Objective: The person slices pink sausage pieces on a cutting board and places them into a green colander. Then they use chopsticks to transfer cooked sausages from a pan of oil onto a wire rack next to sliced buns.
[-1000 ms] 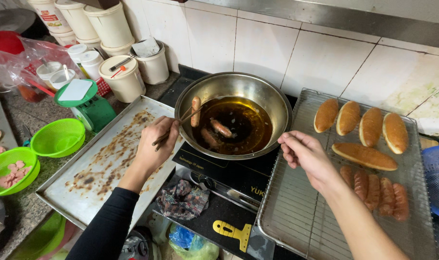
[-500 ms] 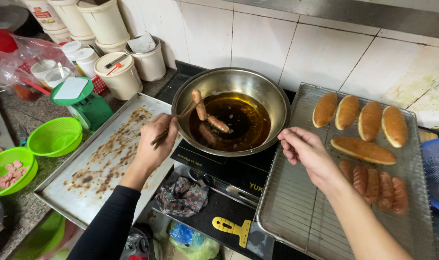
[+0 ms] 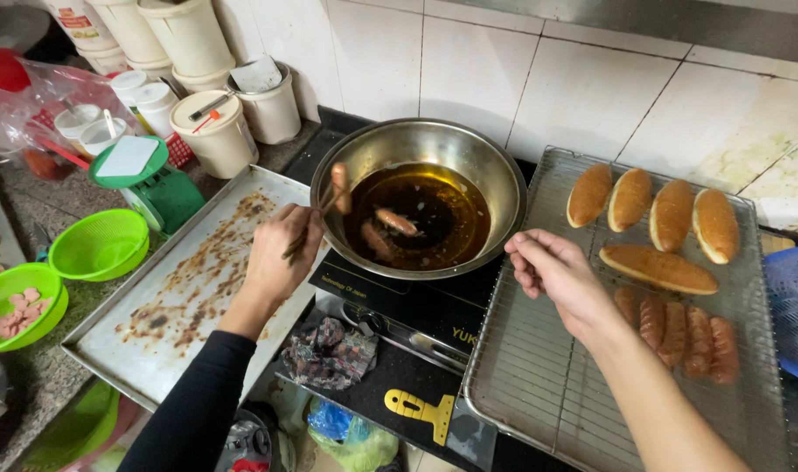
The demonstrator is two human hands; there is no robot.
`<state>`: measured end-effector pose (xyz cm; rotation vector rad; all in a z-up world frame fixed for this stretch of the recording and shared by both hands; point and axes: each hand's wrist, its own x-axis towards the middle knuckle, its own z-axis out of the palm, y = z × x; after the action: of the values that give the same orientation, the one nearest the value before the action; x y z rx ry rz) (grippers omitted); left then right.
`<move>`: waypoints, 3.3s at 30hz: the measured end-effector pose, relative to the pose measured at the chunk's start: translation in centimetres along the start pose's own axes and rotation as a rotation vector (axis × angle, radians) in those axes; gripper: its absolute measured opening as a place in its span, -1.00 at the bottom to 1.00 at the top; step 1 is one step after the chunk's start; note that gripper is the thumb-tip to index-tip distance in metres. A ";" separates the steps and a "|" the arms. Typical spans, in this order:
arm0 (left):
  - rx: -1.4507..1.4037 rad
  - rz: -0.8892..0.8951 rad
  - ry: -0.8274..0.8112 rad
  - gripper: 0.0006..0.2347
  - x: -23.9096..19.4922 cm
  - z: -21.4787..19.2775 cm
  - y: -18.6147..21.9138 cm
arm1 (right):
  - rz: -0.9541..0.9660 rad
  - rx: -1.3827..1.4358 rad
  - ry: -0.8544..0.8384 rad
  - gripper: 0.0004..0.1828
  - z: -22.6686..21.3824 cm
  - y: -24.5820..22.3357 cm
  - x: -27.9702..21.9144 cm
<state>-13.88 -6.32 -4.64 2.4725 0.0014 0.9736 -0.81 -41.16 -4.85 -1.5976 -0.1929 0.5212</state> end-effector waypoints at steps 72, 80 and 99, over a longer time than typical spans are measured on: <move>-0.717 -0.493 -0.613 -0.71 2.9 18.6 23.0 | -0.066 0.375 0.375 -0.81 -18.1 5.4 -11.1; -0.596 -0.300 -0.529 -0.74 5.7 13.8 22.0 | -0.041 0.354 0.360 -0.82 -16.4 4.1 -9.3; 0.190 0.235 -0.780 -0.77 12.1 6.2 1.7 | 0.013 0.257 0.221 -0.78 -7.0 1.4 -1.9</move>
<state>-1.15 -8.42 -0.01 2.9119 -0.4760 0.0309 0.33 -48.38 -5.67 -1.3930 0.0500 0.3601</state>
